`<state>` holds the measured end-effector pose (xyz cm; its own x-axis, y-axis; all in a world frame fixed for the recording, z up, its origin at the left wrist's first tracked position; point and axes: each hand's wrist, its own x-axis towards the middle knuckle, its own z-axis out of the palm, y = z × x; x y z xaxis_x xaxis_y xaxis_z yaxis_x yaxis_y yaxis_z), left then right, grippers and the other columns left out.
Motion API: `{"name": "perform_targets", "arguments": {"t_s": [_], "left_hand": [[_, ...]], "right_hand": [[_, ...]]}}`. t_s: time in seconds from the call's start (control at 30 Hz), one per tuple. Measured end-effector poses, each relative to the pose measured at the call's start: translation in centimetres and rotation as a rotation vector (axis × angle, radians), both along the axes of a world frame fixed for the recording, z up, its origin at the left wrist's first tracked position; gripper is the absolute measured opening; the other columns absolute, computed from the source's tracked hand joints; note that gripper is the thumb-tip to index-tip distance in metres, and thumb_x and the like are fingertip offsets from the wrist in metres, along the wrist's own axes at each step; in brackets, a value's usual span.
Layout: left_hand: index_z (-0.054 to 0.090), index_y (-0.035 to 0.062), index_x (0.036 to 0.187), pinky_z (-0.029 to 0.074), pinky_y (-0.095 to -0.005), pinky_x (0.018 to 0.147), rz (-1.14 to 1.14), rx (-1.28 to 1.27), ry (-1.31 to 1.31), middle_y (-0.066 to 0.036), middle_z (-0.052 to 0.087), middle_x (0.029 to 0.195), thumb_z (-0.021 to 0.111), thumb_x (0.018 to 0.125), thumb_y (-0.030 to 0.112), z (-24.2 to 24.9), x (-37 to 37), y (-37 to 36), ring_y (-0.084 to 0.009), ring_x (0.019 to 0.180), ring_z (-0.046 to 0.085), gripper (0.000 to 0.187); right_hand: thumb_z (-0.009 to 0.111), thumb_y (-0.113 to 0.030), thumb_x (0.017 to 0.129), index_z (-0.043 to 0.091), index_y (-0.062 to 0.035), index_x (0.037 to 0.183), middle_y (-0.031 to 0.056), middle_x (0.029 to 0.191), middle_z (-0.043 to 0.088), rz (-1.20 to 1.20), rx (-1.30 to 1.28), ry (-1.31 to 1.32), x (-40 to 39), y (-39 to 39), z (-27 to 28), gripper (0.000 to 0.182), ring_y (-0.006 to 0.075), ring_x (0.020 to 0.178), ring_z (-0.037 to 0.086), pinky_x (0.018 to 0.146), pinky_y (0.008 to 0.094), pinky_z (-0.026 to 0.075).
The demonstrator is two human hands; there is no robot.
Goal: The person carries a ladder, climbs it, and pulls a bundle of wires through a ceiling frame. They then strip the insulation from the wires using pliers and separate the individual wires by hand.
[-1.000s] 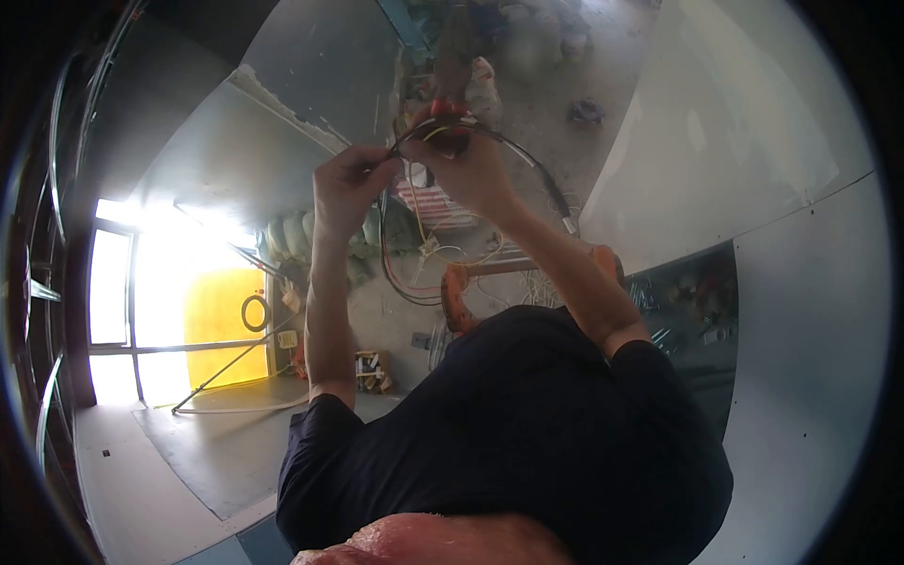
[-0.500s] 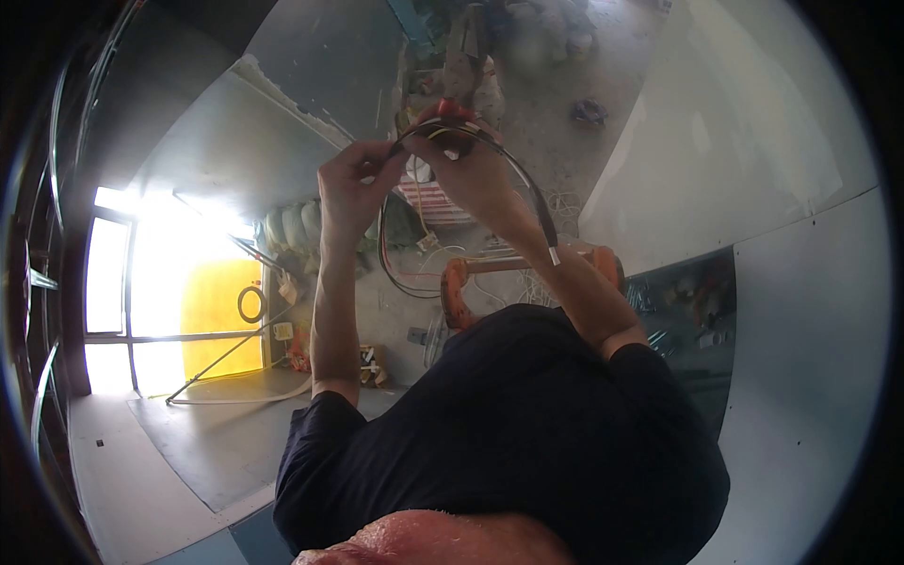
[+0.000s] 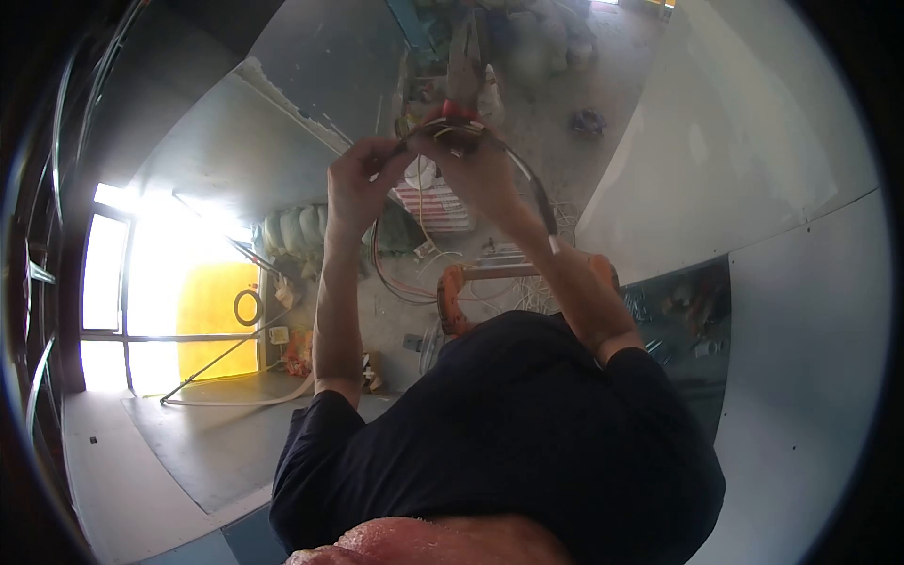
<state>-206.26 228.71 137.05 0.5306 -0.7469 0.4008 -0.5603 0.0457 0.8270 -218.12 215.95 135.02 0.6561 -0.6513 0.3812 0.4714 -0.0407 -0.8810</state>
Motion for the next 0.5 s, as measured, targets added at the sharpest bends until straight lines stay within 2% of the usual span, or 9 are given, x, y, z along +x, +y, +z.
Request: {"name": "perform_targets", "arguments": {"t_s": [0.03,0.1,0.23,0.3,0.33,0.4,0.5], "left_hand": [[0.069,-0.0034,0.102,0.053,-0.0252,0.068,0.001,-0.001,-0.001,-0.005,0.07,0.083,0.072,0.088,0.004,-0.1,0.2,0.1,-0.0093,0.074,0.065,0.016],[0.066,-0.004,0.109,0.053,-0.025,0.07,-0.124,-0.039,0.253,-0.006,0.07,0.088,0.068,0.091,0.002,-0.2,0.7,0.2,-0.0101,0.076,0.064,0.019],[0.062,-0.0041,0.114,0.049,-0.0243,0.068,-0.137,-0.045,0.333,-0.006,0.067,0.087,0.063,0.094,0.002,-1.0,0.8,0.7,-0.0096,0.073,0.059,0.02],[0.06,-0.0045,0.114,0.045,-0.0239,0.063,-0.165,-0.179,0.537,-0.005,0.064,0.084,0.06,0.097,0.004,-2.4,0.7,0.3,-0.0092,0.069,0.054,0.019],[0.06,-0.0045,0.114,0.045,-0.0239,0.063,-0.167,-0.177,0.537,-0.005,0.064,0.084,0.06,0.097,0.004,-2.5,0.5,0.2,-0.0092,0.069,0.054,0.019],[0.059,-0.0043,0.112,0.042,-0.0236,0.06,-0.178,-0.289,0.702,-0.004,0.062,0.082,0.059,0.098,0.005,-2.7,0.0,0.2,-0.0088,0.067,0.051,0.016],[0.059,-0.0037,0.111,0.042,-0.0237,0.06,-0.153,-0.284,0.722,-0.005,0.062,0.083,0.059,0.098,0.005,-2.4,-0.6,0.0,-0.0091,0.068,0.052,0.016]], "right_hand": [[0.073,-0.001,0.086,0.061,-0.0035,0.105,0.0044,0.096,0.071,0.001,-0.001,-0.001,0.2,-0.2,0.0,0.023,0.0101,0.092,0.066,0.083,0.026,0.054],[0.073,-0.005,0.085,0.064,-0.0021,0.104,0.0029,0.09,0.071,0.032,0.047,-0.026,0.7,-0.8,0.0,0.022,0.0096,0.086,0.066,0.074,0.0245,0.051],[0.074,-0.006,0.084,0.064,-0.0029,0.103,0.0019,0.089,0.07,0.021,0.056,-0.051,0.8,-0.6,0.2,0.021,0.0091,0.086,0.066,0.073,0.0244,0.051],[0.074,-0.007,0.084,0.065,-0.0031,0.106,0.0015,0.088,0.07,0.021,0.131,-0.007,0.7,-0.3,0.3,0.024,0.0083,0.085,0.065,0.073,0.0244,0.051],[0.074,-0.007,0.084,0.065,-0.0031,0.106,0.0015,0.088,0.07,0.019,0.133,-0.008,0.6,-0.4,0.3,0.024,0.0083,0.085,0.065,0.073,0.0244,0.051],[0.075,-0.002,0.085,0.064,-0.0034,0.11,0.0038,0.096,0.071,0.032,0.062,0.077,0.3,-0.6,0.2,0.027,0.0098,0.09,0.066,0.084,0.0254,0.053],[0.076,-0.002,0.084,0.066,-0.0029,0.11,0.0033,0.097,0.071,0.111,0.004,0.183,0.8,-1.3,-1.0,0.028,0.0095,0.09,0.066,0.083,0.0251,0.053]]}}
